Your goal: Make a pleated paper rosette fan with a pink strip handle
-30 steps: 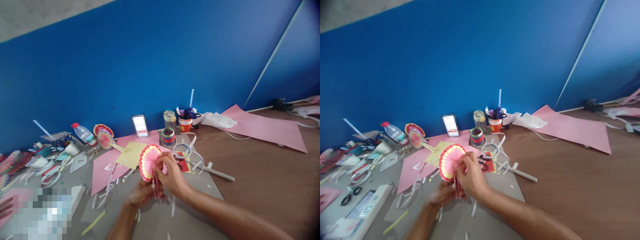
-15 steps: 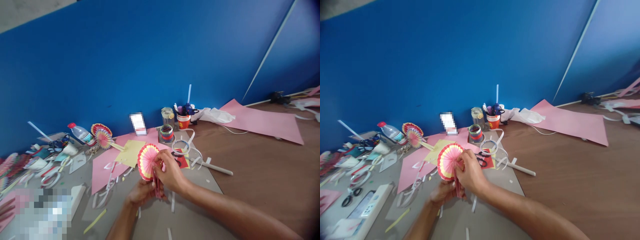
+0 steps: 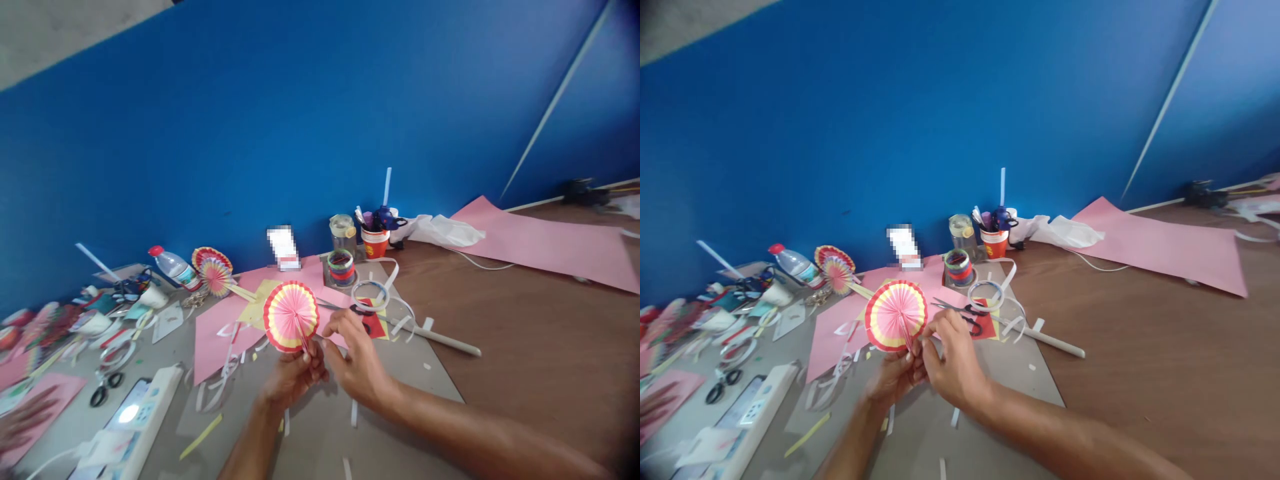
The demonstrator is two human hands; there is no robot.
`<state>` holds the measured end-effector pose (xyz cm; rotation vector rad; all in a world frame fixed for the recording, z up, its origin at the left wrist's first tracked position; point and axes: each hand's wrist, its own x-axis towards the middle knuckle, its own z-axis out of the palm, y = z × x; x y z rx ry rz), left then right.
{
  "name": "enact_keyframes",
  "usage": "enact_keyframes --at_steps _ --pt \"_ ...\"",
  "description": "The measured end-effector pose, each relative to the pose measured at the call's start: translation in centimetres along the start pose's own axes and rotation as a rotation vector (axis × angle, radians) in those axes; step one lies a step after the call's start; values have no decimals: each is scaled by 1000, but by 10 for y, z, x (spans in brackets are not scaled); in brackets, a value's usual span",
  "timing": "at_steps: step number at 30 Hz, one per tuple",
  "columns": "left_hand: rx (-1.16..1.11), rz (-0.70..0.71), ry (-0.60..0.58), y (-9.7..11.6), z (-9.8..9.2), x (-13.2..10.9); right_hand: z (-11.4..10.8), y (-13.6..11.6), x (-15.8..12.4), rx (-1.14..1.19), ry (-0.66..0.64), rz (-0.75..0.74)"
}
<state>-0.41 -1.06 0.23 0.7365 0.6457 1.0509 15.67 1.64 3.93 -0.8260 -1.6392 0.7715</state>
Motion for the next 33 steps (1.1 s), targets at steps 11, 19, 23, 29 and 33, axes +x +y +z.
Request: enact_keyframes --at_steps 11,19,23,29,33 --pt "-35 20 -9 10 -2 -4 13 17 2 854 -253 758" --pt "109 -46 21 -3 3 1 19 19 3 987 -434 733" --pt "160 -78 22 -10 2 5 27 19 1 790 -365 802" --pt "190 -61 15 -10 1 7 29 18 3 710 -292 846" --pt "155 15 69 -8 3 7 29 22 6 766 -274 856"
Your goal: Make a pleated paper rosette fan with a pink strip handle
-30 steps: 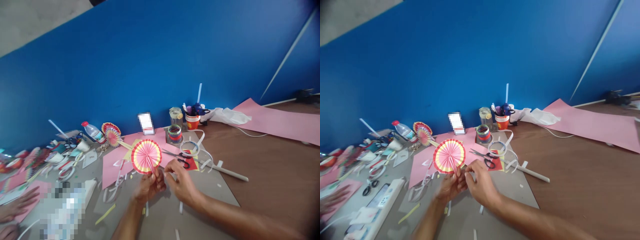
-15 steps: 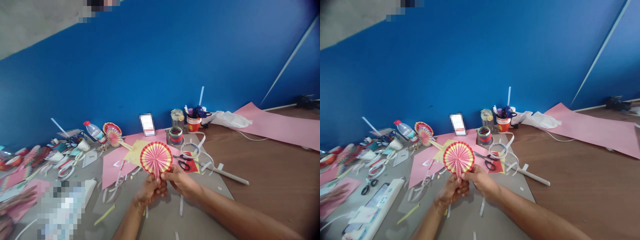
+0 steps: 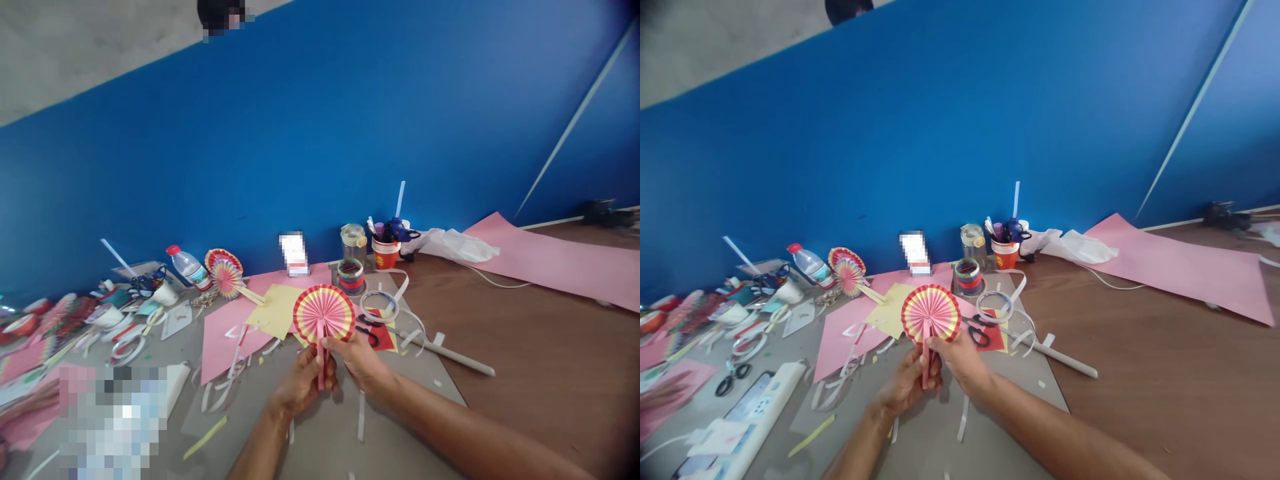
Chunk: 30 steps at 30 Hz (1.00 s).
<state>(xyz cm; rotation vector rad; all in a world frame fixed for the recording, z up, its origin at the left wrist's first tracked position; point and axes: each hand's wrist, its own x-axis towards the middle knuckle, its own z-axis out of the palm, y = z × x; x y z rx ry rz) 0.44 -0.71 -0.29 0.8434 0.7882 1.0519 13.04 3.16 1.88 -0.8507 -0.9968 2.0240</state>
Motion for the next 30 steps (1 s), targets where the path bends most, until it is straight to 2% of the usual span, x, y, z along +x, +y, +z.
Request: enact_keyframes --at_steps 3,6,9,11,15,17,19,22,25,28,30 --pt "56 50 60 1 1 1 -2 -1 4 40 24 -86" --pt "290 125 153 2 2 3 -2 -2 6 89 38 -183" --pt "547 195 277 0 1 4 -2 -2 8 96 16 -220" --pt "642 217 332 -2 1 4 -3 0 10 87 23 -245" --pt "657 220 315 -4 2 3 -5 3 13 77 25 -229" --pt "629 203 294 -3 3 3 -5 1 12 55 -37 -185" --pt "620 199 322 -1 3 4 -6 -4 10 18 -99 -193" --pt "641 243 420 8 -1 3 -9 -9 9 -22 -57 -281" --pt "701 304 542 23 -9 4 -16 -7 13 -26 23 -261" --pt "792 383 708 44 -23 11 -21 0 18 3 9 -242" --pt "792 413 769 61 -36 21 -23 3 18 18 -15 -222"
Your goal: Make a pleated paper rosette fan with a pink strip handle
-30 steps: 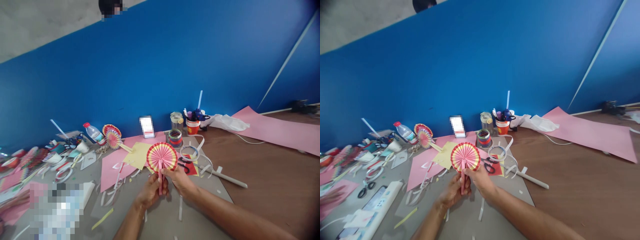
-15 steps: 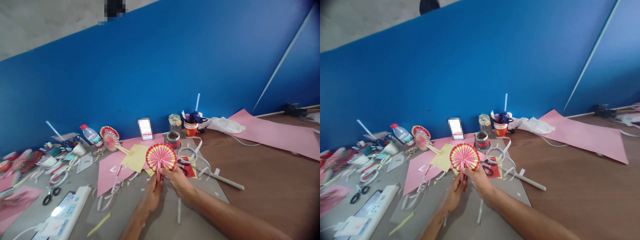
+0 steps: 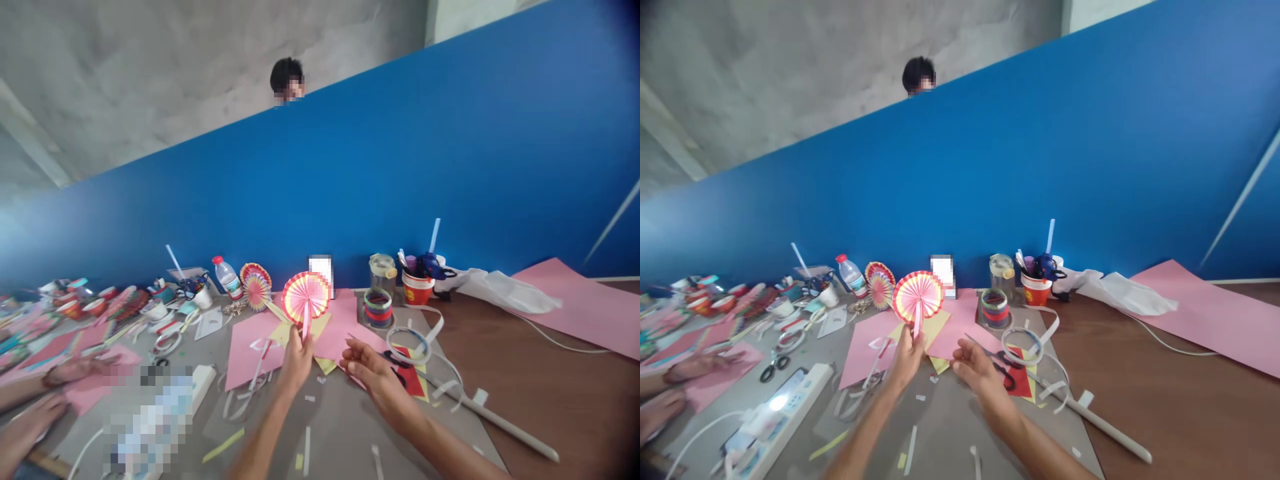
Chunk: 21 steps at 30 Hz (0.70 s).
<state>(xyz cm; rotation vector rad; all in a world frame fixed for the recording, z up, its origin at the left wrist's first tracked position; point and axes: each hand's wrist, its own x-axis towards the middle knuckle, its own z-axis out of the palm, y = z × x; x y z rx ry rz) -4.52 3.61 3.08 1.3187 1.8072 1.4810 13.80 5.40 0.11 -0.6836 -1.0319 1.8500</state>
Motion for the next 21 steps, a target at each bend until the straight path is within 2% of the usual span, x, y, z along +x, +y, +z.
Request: enact_keyframes --at_steps 5,10,16,21 --pt "3 -19 31 -10 -9 69 -3 -3 -3 9 -18 43" --pt "26 -92 163 -32 -13 123 -7 -6 -3 19 -4 78" --pt "18 -188 237 -50 -11 153 -14 2 2 -39 35 106" --pt "54 -274 203 -61 -6 171 -20 12 9 -40 26 103"
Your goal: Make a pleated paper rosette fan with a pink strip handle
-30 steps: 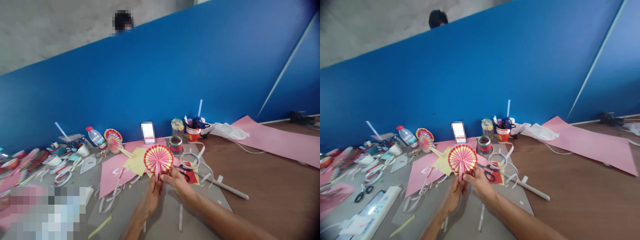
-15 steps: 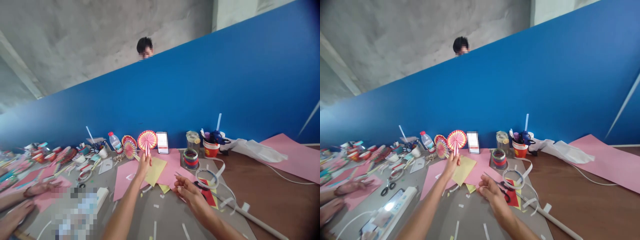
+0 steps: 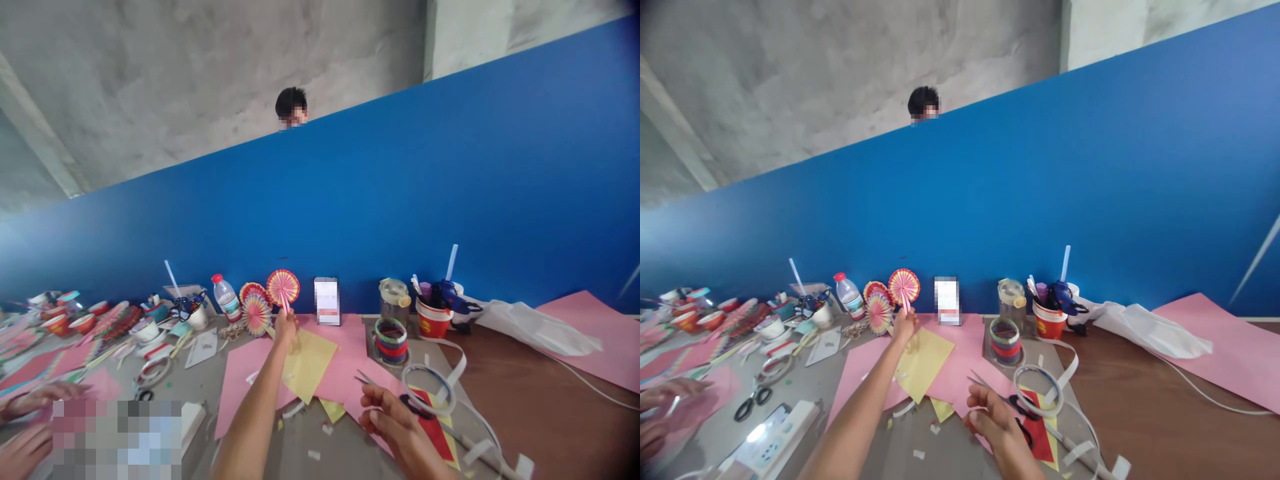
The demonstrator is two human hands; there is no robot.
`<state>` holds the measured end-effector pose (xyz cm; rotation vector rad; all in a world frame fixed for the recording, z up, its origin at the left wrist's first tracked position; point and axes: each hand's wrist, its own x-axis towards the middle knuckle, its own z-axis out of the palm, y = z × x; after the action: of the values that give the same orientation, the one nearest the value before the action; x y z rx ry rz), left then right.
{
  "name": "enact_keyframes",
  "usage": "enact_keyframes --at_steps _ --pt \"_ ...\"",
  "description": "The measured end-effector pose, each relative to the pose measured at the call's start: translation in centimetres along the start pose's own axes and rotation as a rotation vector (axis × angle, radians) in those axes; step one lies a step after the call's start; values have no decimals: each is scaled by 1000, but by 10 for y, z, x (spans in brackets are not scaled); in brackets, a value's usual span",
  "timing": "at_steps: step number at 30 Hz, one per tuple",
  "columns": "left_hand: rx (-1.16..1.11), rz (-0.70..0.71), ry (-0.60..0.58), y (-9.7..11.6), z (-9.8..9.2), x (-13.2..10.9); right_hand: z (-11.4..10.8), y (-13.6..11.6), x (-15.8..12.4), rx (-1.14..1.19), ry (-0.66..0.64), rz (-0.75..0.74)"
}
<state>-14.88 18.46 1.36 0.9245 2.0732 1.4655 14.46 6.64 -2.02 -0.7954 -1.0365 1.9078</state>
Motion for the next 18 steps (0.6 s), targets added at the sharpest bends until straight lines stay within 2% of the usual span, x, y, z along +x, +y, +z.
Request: enact_keyframes --at_steps 8,18 --pt "165 -117 31 -8 9 17 0 -5 5 114 19 38" --pt "294 -130 176 -7 18 21 0 -10 -1 148 -17 47"
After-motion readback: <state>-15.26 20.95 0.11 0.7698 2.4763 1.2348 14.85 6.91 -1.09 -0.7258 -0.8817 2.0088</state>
